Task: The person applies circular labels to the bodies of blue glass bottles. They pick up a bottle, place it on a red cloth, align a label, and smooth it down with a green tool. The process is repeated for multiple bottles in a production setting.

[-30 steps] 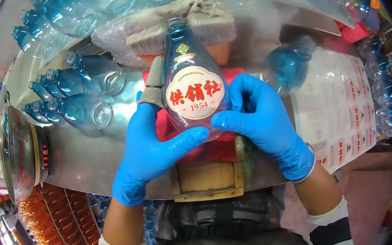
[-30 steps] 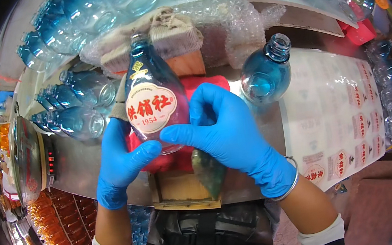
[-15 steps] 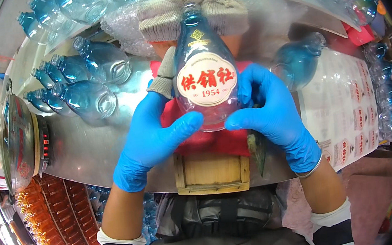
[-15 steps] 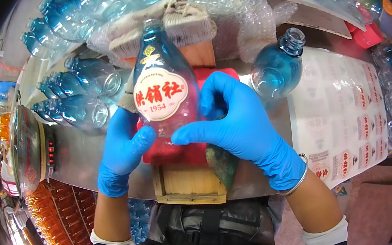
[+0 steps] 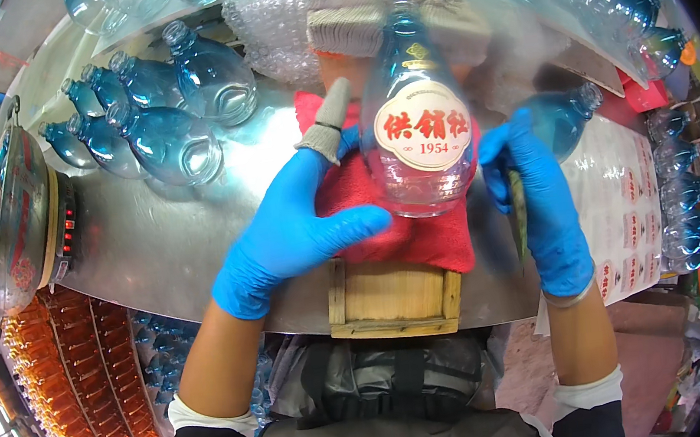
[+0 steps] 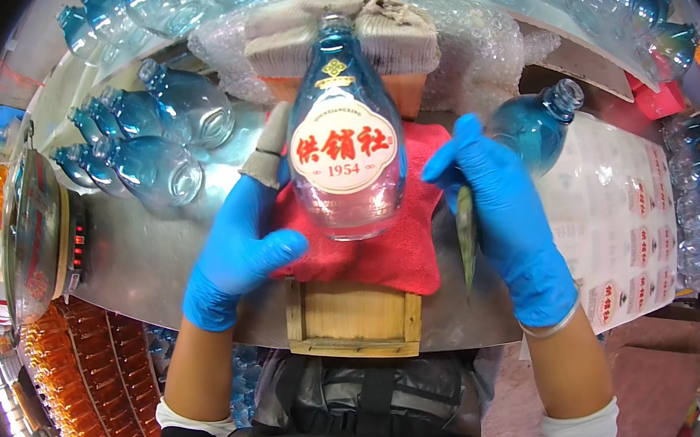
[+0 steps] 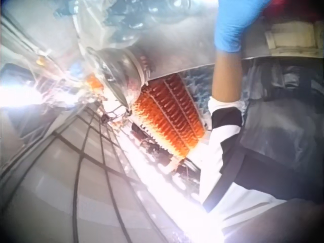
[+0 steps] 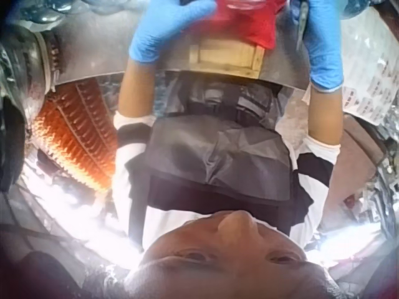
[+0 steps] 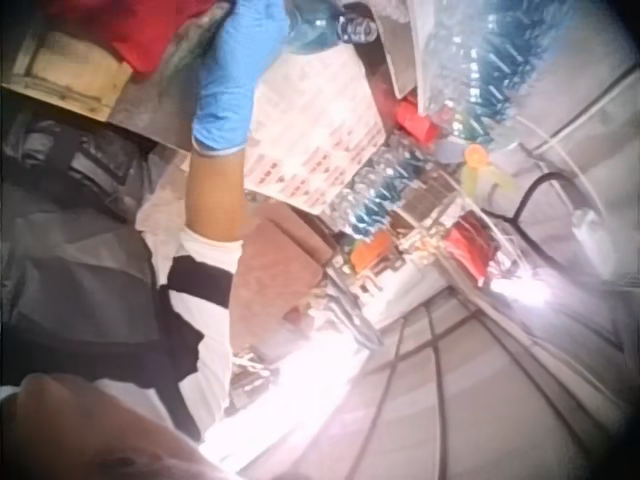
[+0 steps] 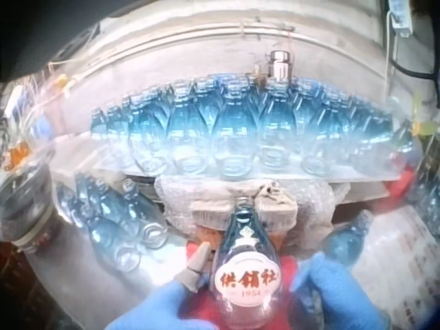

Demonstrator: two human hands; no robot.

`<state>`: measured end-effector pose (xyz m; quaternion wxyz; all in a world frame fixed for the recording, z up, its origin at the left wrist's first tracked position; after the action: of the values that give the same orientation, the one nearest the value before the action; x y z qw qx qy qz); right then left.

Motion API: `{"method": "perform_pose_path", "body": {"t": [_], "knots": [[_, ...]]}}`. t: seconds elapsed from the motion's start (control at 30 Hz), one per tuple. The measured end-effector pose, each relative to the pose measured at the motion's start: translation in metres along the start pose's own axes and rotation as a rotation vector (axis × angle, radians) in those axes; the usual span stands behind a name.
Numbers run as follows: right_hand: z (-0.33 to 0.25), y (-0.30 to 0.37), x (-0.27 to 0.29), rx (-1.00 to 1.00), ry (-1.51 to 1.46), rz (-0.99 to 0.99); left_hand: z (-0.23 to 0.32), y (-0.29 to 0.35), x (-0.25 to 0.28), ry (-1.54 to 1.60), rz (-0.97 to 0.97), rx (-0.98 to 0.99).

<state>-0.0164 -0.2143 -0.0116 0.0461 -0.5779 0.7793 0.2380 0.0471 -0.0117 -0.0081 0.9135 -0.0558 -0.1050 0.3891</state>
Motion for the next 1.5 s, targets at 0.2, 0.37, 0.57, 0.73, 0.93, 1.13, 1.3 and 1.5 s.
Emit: {"method": "perform_pose_path", "body": {"t": [0.2,0.37,0.57,0.73,0.93,1.13,1.3,1.5], "knots": [[-0.025,0.018,-0.023,0.074,0.203,0.070,-0.002,-0.006,-0.007,0.169,0.134,0.086],[-0.023,0.008,-0.037,0.171,0.435,0.033,-0.001,-0.010,-0.012,0.045,0.109,-0.004],[-0.011,0.007,-0.034,0.210,0.473,-0.069,-0.005,-0.008,-0.011,0.076,0.079,0.049],[-0.016,0.005,-0.030,0.095,0.383,-0.148,0.001,-0.015,-0.012,0.208,0.063,0.092],[-0.019,0.005,-0.029,0.070,0.364,-0.150,0.005,-0.016,-0.010,-0.072,0.086,0.084],[-0.015,0.004,-0.017,-0.022,0.165,-0.128,-0.004,-0.019,0.001,-0.096,0.003,0.054],[-0.009,0.018,0.004,-0.190,-0.303,0.120,0.000,-0.020,-0.006,-0.261,0.075,-0.005],[-0.058,0.026,-0.022,0.562,0.181,0.116,-0.005,-0.018,-0.011,0.023,0.138,0.017]]}}
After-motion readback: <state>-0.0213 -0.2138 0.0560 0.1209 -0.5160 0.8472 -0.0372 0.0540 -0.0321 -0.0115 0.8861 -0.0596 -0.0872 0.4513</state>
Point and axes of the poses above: each hand's wrist, its own y-axis away from the middle knuckle, its own x-axis out of the back of the hand, z = x × y, the point moved 5 cm from there along -y, towards the middle knuckle, and after that the axes turned 8 degrees about -y, right-handed, at the moved point
